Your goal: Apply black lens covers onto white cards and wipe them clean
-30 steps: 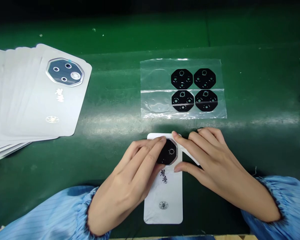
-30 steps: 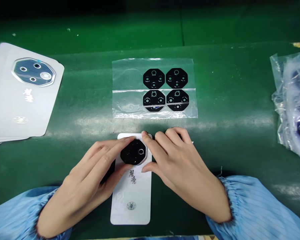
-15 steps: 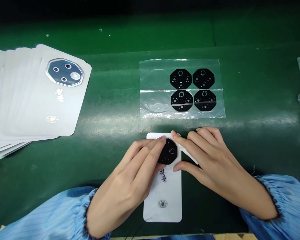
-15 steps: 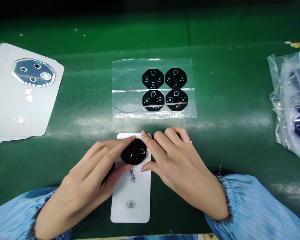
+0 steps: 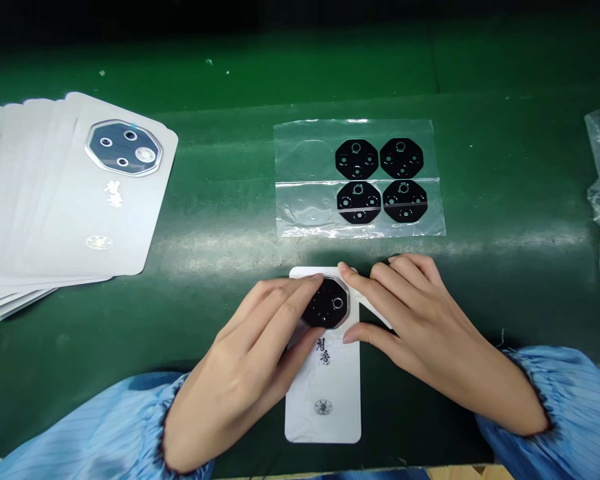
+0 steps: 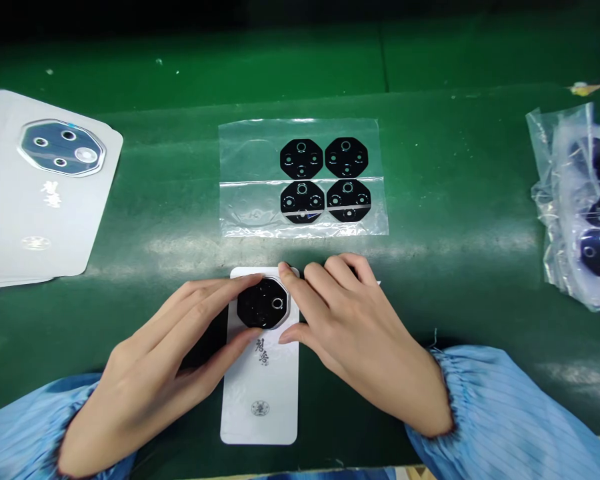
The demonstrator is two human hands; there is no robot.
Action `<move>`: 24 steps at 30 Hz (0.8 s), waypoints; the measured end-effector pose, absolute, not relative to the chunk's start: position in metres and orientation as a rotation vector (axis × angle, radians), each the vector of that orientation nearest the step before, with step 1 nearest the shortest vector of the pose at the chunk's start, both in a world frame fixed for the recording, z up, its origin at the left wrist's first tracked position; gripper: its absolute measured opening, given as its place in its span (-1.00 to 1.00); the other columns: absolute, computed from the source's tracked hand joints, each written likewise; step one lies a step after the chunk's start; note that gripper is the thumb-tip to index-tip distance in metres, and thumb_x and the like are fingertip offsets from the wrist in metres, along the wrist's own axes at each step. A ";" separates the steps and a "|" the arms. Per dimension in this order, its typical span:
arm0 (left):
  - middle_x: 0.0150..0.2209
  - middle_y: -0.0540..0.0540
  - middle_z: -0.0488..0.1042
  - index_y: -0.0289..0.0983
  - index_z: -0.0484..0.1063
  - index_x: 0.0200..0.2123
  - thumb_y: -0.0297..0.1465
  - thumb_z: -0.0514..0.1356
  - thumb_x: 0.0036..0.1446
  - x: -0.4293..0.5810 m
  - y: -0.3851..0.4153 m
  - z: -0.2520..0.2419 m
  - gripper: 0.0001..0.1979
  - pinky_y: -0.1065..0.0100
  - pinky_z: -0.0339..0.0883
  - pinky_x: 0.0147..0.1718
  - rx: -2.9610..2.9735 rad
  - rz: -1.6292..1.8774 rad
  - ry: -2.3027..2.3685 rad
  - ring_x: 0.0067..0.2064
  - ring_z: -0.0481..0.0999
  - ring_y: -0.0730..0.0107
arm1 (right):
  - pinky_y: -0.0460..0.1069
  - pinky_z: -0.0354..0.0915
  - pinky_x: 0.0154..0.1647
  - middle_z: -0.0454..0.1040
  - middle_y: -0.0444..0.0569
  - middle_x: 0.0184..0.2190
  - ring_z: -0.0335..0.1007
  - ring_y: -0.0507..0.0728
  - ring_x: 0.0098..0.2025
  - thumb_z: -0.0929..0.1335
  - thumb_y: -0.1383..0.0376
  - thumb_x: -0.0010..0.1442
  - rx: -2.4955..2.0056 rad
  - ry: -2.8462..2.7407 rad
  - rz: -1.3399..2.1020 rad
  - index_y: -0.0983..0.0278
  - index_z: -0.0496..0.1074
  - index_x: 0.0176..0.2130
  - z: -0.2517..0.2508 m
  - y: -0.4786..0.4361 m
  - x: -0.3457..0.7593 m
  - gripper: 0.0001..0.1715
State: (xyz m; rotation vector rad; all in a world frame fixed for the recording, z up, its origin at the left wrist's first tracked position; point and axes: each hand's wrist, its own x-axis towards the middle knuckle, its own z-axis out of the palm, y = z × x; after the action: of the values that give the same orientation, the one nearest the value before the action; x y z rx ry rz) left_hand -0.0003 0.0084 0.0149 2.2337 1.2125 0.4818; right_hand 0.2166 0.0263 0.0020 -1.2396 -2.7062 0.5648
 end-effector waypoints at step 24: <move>-0.01 -0.18 0.40 -0.49 0.28 0.10 -0.57 0.24 0.11 0.001 0.007 0.010 -0.53 0.36 0.26 0.02 2.212 0.573 1.229 0.03 0.36 0.37 | 0.14 0.07 -0.03 0.29 -0.02 -0.27 0.13 0.17 -0.18 0.25 0.07 0.27 -1.246 -2.717 0.567 0.41 0.11 0.24 0.002 0.026 0.217 -0.31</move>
State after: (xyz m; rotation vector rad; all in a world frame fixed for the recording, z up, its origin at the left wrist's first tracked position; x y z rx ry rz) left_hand 0.0009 0.0069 0.0101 2.2125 1.2287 0.5730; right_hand 0.2170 0.0255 0.0020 -1.2463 -2.7173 0.5671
